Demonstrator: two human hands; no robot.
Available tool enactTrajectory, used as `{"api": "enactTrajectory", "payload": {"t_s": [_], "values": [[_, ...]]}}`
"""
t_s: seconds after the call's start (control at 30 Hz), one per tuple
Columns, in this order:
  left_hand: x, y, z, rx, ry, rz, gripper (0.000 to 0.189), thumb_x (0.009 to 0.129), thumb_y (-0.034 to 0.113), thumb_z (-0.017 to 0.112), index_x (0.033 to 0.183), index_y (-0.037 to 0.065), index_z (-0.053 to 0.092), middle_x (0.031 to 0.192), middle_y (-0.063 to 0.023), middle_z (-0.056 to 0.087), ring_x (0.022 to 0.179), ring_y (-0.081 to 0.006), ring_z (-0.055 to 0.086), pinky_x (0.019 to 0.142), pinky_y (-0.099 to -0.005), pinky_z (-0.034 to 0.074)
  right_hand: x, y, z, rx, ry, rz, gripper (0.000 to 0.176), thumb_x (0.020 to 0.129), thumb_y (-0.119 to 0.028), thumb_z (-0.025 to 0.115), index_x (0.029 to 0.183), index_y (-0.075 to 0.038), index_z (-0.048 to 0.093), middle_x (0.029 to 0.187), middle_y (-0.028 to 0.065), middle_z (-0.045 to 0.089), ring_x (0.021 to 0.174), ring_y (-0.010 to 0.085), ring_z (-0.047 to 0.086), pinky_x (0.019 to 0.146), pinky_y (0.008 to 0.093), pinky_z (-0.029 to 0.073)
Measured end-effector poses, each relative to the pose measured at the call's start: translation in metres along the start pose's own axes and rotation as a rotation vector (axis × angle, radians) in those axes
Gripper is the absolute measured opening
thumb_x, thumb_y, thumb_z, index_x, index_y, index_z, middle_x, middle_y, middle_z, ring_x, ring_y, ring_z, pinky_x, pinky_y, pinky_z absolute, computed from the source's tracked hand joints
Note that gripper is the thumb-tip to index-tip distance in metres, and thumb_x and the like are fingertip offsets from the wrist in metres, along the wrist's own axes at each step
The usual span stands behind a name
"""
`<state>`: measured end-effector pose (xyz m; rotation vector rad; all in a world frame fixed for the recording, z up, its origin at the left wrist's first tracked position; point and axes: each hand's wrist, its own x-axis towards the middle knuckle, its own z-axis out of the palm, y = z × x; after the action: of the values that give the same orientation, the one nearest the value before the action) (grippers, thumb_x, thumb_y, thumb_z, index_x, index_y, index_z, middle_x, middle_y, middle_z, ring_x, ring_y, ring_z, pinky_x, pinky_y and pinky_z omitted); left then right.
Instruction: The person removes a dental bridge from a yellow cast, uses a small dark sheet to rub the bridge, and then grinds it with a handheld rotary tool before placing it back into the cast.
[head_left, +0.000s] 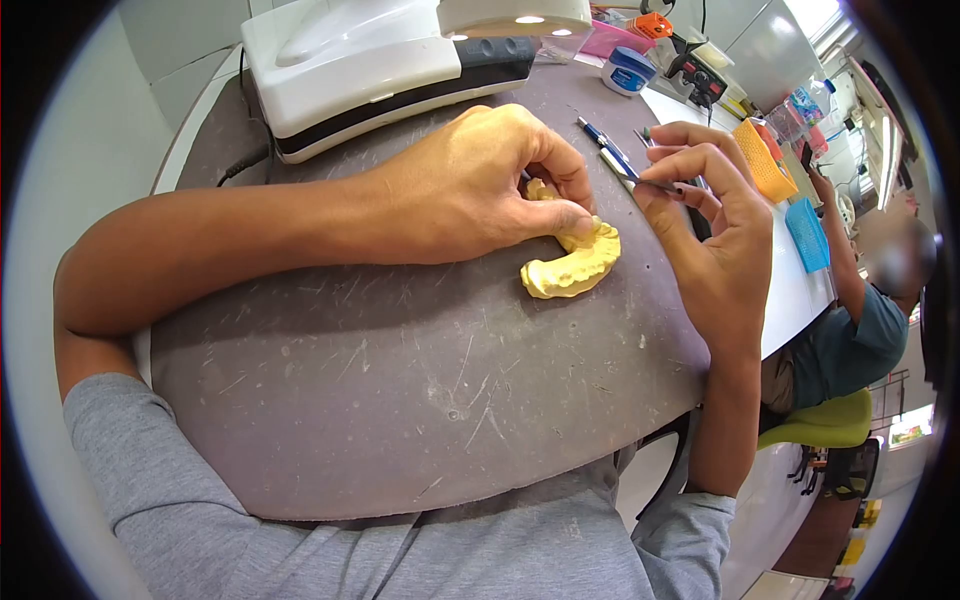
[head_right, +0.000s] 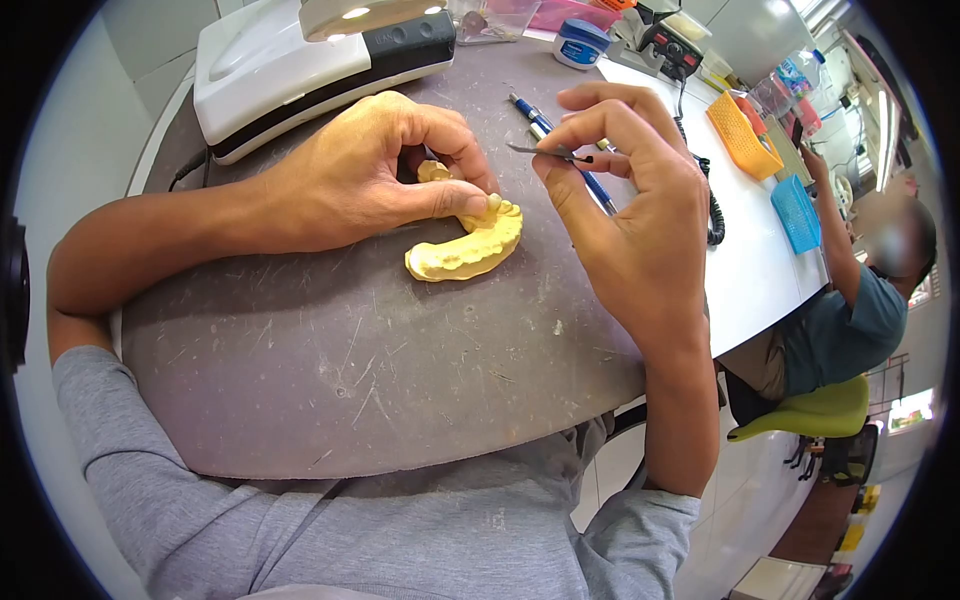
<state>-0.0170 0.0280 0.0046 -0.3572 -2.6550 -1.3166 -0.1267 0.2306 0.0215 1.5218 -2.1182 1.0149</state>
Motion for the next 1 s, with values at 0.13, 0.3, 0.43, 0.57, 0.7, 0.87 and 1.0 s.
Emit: {"api": "enactTrajectory", "payload": {"t_s": [0.13,0.3,0.43,0.57,0.7,0.87,1.0], "values": [[-0.025,0.018,-0.006,0.021,0.012,0.002,0.023,0.092,0.021,0.074,0.100,-0.002,0.073,0.092,-0.0059,0.073,0.086,-0.0112,0.065,0.082,-0.0261,0.052,-0.006,-0.031,-0.006,0.259,-0.026,0.150,0.011,0.089,-0.002,0.070,0.100,-0.001,0.069,0.094,0.0055,0.072,0.086,0.0114,0.068,0.078,0.0259,0.055],[-0.022,0.016,-0.005,0.035,0.016,0.024,0.021,0.092,0.019,0.074,0.099,-0.001,0.073,0.092,-0.0059,0.073,0.087,-0.0112,0.065,0.083,-0.0263,0.052,-0.006,-0.027,-0.004,0.331,-0.040,0.225,0.010,0.090,-0.002,0.070,0.100,0.000,0.069,0.088,0.0051,0.072,0.079,0.0095,0.068,0.076,0.0241,0.054],[-0.020,0.015,-0.005,0.059,0.011,0.003,0.020,0.092,0.018,0.074,0.100,-0.001,0.073,0.092,-0.0059,0.073,0.088,-0.0114,0.065,0.083,-0.0262,0.052,-0.005,-0.027,-0.003,0.257,-0.022,0.179,0.009,0.090,-0.002,0.070,0.098,0.002,0.070,0.088,0.0048,0.072,0.080,0.0098,0.068,0.076,0.0251,0.055],[-0.017,0.008,-0.004,0.011,0.005,0.033,0.022,0.092,0.020,0.074,0.101,0.000,0.074,0.093,-0.0054,0.072,0.086,-0.0114,0.064,0.081,-0.0253,0.051,-0.004,-0.023,-0.001,0.220,0.010,0.113,0.010,0.090,-0.002,0.070,0.099,0.003,0.071,0.088,0.0044,0.072,0.080,0.0100,0.068,0.077,0.0257,0.055],[-0.017,0.011,-0.003,0.097,-0.001,0.025,0.023,0.093,0.022,0.073,0.101,0.000,0.074,0.092,-0.0042,0.072,0.085,-0.0099,0.063,0.080,-0.0247,0.050,-0.005,-0.021,-0.004,0.283,-0.045,0.190,0.010,0.091,-0.002,0.069,0.100,0.002,0.071,0.089,0.0042,0.072,0.079,0.0098,0.067,0.078,0.0249,0.055],[-0.013,0.003,0.001,-0.095,0.052,-0.009,0.026,0.094,0.024,0.073,0.102,0.000,0.073,0.091,-0.0029,0.070,0.086,-0.0076,0.062,0.080,-0.0246,0.050,-0.005,-0.024,-0.003,0.374,-0.060,0.275,0.010,0.091,-0.002,0.069,0.100,0.002,0.070,0.089,0.0042,0.071,0.080,0.0089,0.067,0.077,0.0233,0.054],[-0.012,0.002,-0.001,-0.056,0.013,0.000,0.025,0.094,0.024,0.073,0.102,0.001,0.072,0.090,-0.0030,0.070,0.086,-0.0078,0.062,0.080,-0.0247,0.050,-0.005,-0.019,-0.002,0.379,-0.061,0.266,0.009,0.091,-0.002,0.069,0.100,0.002,0.069,0.089,0.0044,0.071,0.080,0.0089,0.068,0.077,0.0232,0.054]]}}
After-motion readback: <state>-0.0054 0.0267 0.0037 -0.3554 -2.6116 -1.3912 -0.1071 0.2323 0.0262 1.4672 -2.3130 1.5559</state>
